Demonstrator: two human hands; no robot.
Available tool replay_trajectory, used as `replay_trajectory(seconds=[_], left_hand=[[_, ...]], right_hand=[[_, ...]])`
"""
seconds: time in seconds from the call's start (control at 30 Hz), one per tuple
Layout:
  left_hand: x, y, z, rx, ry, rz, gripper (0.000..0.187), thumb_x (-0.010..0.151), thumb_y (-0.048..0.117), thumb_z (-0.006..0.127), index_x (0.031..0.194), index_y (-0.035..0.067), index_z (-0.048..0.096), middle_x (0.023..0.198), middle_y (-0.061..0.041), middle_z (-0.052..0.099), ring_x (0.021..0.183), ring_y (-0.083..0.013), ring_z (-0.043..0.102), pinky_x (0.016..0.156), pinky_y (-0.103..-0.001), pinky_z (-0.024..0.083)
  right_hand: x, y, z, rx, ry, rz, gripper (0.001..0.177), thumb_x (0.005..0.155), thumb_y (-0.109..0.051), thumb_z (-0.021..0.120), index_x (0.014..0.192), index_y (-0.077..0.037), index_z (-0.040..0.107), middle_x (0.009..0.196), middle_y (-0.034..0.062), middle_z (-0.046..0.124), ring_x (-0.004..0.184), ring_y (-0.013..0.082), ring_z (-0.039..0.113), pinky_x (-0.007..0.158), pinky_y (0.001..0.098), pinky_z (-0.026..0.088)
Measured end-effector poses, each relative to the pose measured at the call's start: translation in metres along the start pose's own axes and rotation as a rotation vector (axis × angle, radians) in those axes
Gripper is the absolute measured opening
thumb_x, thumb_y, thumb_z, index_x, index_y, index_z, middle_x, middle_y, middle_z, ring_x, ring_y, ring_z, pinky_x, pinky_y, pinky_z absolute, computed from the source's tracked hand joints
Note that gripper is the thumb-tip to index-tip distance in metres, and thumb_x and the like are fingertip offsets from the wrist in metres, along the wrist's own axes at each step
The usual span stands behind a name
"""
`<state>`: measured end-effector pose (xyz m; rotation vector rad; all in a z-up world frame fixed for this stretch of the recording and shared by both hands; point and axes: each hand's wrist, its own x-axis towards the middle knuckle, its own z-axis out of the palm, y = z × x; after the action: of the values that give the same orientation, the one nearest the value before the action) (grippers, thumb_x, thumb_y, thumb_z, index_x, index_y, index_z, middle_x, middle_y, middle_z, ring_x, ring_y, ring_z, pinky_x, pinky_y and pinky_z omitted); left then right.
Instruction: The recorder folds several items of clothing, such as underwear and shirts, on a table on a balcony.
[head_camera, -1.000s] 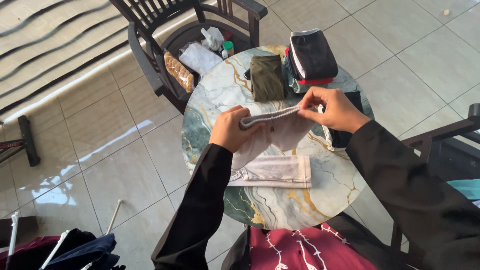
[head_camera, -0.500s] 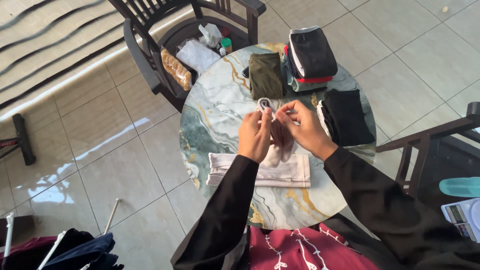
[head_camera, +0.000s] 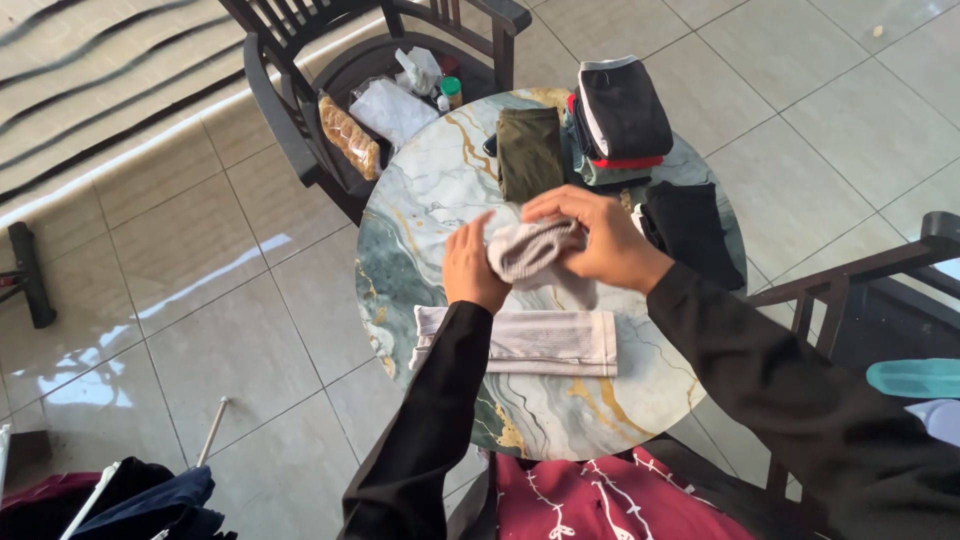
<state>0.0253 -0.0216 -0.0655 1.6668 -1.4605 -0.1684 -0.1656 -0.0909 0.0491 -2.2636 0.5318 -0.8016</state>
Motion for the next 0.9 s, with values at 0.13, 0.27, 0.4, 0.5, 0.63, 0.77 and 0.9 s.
replay_trajectory(seconds=[0.13,0.27,0.4,0.5,0.63,0.77,0.9], left_hand=[[-0.024,-0.015,0.003,-0.203,-0.097,-0.050,0.068,0.069,-0.002,0.059,0.135,0.015,0.063,0.117,-0.009,0.069,0.110,-0.0319,0.068,0.090,-0.041,0.054],[-0.074,-0.032,0.004,-0.063,-0.086,0.195,0.037,0.076,0.000,0.068,0.110,0.014,0.074,0.117,-0.010,0.068,0.108,-0.0323,0.066,0.091,-0.041,0.053],[-0.148,-0.066,0.020,-0.128,-0.416,0.354,0.055,0.068,-0.003,0.064,0.122,0.009,0.070,0.139,-0.013,0.062,0.130,-0.0344,0.060,0.106,-0.044,0.050],[-0.198,-0.095,0.043,-0.097,-0.527,0.427,0.051,0.073,-0.002,0.068,0.123,0.009,0.066,0.150,-0.013,0.057,0.143,-0.0347,0.051,0.117,-0.046,0.042],[-0.211,-0.100,0.041,-0.022,-0.650,0.372,0.054,0.070,0.000,0.070,0.123,0.010,0.068,0.146,-0.006,0.059,0.148,-0.0322,0.046,0.123,-0.046,0.036],[-0.182,-0.071,0.025,-0.251,-0.596,-0.130,0.043,0.078,0.021,0.076,0.117,0.004,0.069,0.117,-0.021,0.067,0.111,-0.0383,0.064,0.093,-0.044,0.051],[-0.186,-0.092,0.065,-0.149,-0.391,-0.533,0.039,0.090,0.039,0.073,0.095,0.002,0.064,0.075,-0.021,0.067,0.070,-0.0409,0.067,0.066,-0.047,0.053]], right_hand=[[-0.025,-0.016,0.016,0.046,-0.023,0.110,0.061,0.065,0.005,0.069,0.125,-0.005,0.067,0.143,0.0126,0.057,0.091,0.0178,0.070,0.080,0.0290,0.059],[-0.113,0.021,0.060,-0.167,-0.077,-0.137,0.043,0.072,-0.003,0.077,0.114,-0.010,0.074,0.140,0.0120,0.060,0.099,0.0222,0.066,0.084,0.0340,0.057],[-0.182,0.025,0.103,-0.191,-0.153,-0.163,0.030,0.070,-0.013,0.082,0.098,-0.015,0.073,0.134,0.0094,0.063,0.106,0.0275,0.063,0.090,0.0416,0.051],[-0.196,0.027,0.117,-0.182,-0.204,-0.128,0.038,0.063,-0.012,0.078,0.099,-0.012,0.070,0.136,0.0144,0.061,0.120,0.0354,0.062,0.096,0.0467,0.049],[-0.208,0.068,0.132,-0.040,-0.249,0.099,0.048,0.063,-0.012,0.078,0.110,-0.007,0.067,0.127,0.0165,0.066,0.116,0.0359,0.065,0.095,0.0439,0.052],[-0.205,0.131,0.152,0.050,-0.152,0.620,0.042,0.081,-0.020,0.073,0.120,-0.007,0.066,0.095,0.0178,0.073,0.083,0.0313,0.074,0.076,0.0397,0.056],[-0.173,0.152,0.160,0.026,-0.064,0.898,0.041,0.091,-0.034,0.070,0.118,-0.005,0.063,0.085,0.0212,0.072,0.075,0.0376,0.072,0.069,0.0450,0.054]])
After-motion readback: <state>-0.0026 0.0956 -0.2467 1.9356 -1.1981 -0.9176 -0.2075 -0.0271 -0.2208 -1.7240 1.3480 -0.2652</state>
